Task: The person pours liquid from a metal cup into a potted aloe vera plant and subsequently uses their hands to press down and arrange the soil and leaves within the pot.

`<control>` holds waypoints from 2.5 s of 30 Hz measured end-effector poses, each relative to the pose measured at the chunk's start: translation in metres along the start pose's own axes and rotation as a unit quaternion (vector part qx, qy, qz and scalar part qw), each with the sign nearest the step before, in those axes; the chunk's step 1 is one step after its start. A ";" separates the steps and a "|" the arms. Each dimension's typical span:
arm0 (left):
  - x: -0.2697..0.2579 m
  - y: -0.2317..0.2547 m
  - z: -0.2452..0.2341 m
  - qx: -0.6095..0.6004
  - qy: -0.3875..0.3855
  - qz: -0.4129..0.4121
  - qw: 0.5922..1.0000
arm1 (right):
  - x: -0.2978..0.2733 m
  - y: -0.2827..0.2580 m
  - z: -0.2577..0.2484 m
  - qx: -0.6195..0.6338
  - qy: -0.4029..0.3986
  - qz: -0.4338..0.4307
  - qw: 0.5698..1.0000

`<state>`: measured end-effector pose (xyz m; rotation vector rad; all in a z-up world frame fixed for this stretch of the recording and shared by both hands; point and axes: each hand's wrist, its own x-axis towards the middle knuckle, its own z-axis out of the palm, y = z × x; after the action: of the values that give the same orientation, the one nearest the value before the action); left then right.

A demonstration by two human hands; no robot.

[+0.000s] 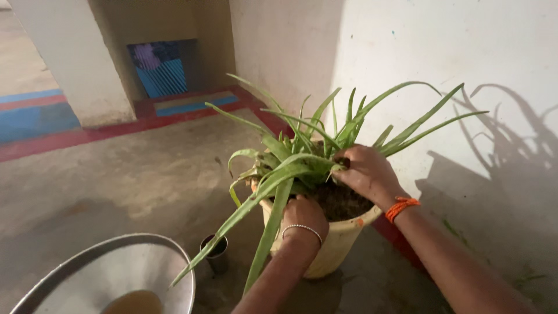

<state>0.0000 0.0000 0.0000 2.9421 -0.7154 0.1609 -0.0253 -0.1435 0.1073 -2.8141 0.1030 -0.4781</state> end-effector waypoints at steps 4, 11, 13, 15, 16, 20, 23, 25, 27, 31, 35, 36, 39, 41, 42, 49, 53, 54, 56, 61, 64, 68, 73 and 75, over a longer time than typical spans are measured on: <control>0.005 -0.005 -0.001 -0.014 -0.037 -0.010 0.999 | -0.003 -0.002 -0.002 0.015 -0.001 -0.012 1.000; -0.009 -0.006 -0.006 0.002 -0.011 0.021 1.000 | -0.006 -0.001 0.000 0.009 -0.054 0.055 0.997; -0.012 -0.013 -0.008 0.017 -0.015 0.024 0.999 | -0.010 0.002 0.001 0.020 0.035 -0.067 0.997; -0.009 -0.026 -0.010 0.090 0.021 0.040 0.995 | -0.010 -0.002 0.001 0.005 0.010 -0.036 0.999; -0.010 -0.033 -0.010 0.089 0.021 0.040 0.995 | -0.011 -0.004 0.000 -0.010 -0.015 -0.005 1.000; -0.015 -0.041 -0.021 0.105 -0.021 0.032 0.994 | -0.012 -0.016 -0.005 -0.010 -0.002 -0.002 1.000; -0.026 -0.027 -0.023 0.084 -0.076 0.012 0.994 | -0.012 -0.019 -0.007 -0.025 -0.055 0.068 0.996; -0.029 -0.023 -0.019 0.059 -0.097 -0.004 0.994 | -0.012 -0.018 -0.007 -0.015 -0.027 0.036 0.999; -0.031 -0.023 -0.011 -0.072 0.081 -0.068 0.992 | -0.012 -0.017 -0.005 -0.024 -0.029 0.038 0.999; -0.027 -0.028 -0.012 -0.104 0.024 -0.032 0.994 | -0.012 -0.018 -0.003 -0.030 -0.011 0.016 0.999; -0.027 -0.028 -0.015 -0.160 0.015 -0.010 0.987 | -0.010 -0.016 0.001 -0.056 -0.062 0.066 0.994; -0.027 -0.027 -0.013 -0.193 0.045 -0.028 0.980 | -0.011 -0.015 0.003 -0.038 -0.033 0.032 0.998; -0.035 -0.022 -0.004 -0.203 0.125 -0.022 0.971 | -0.011 -0.011 0.009 -0.012 0.007 -0.006 1.000; -0.033 -0.020 -0.002 -0.228 0.089 -0.065 0.968 | -0.012 -0.011 0.010 -0.003 0.017 -0.009 1.000; -0.033 -0.019 -0.001 -0.252 0.053 -0.107 0.960 | -0.011 -0.011 0.009 -0.004 0.008 0.003 1.000; -0.032 -0.040 -0.023 -0.168 0.136 -0.175 0.960 | -0.013 -0.012 0.008 0.004 0.008 -0.018 1.000; -0.044 -0.061 -0.061 -0.244 0.041 -0.136 0.959 | -0.013 -0.023 0.011 0.007 0.032 -0.010 0.999; -0.043 -0.064 -0.071 -0.248 0.040 -0.123 0.960 | -0.012 -0.026 0.010 0.008 0.014 0.004 1.000; -0.038 -0.069 -0.085 -0.167 0.039 -0.078 0.982 | -0.014 -0.031 0.009 0.007 -0.005 0.016 1.000; -0.015 -0.079 -0.078 -0.128 -0.048 -0.054 0.989 | -0.022 -0.021 0.009 0.048 -0.020 -0.062 0.997; 0.003 -0.100 -0.057 0.059 0.201 0.109 0.972 | -0.014 -0.005 0.018 -0.010 -0.104 -0.082 0.991; 0.007 -0.113 -0.044 0.075 0.156 0.134 0.976 | 0.016 0.006 0.023 0.234 -0.213 0.038 0.948; 0.005 -0.105 -0.047 -0.033 -0.016 0.017 0.999 | 0.018 -0.012 0.019 -0.051 -0.239 0.002 0.970; 0.002 -0.102 -0.054 -0.070 0.068 0.044 0.994 | 0.033 -0.019 0.034 -0.053 -0.198 -0.069 0.976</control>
<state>0.0453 0.0960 0.0450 2.7374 -0.8016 0.3016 0.0172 -0.1205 0.0924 -2.9704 -0.1560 0.0698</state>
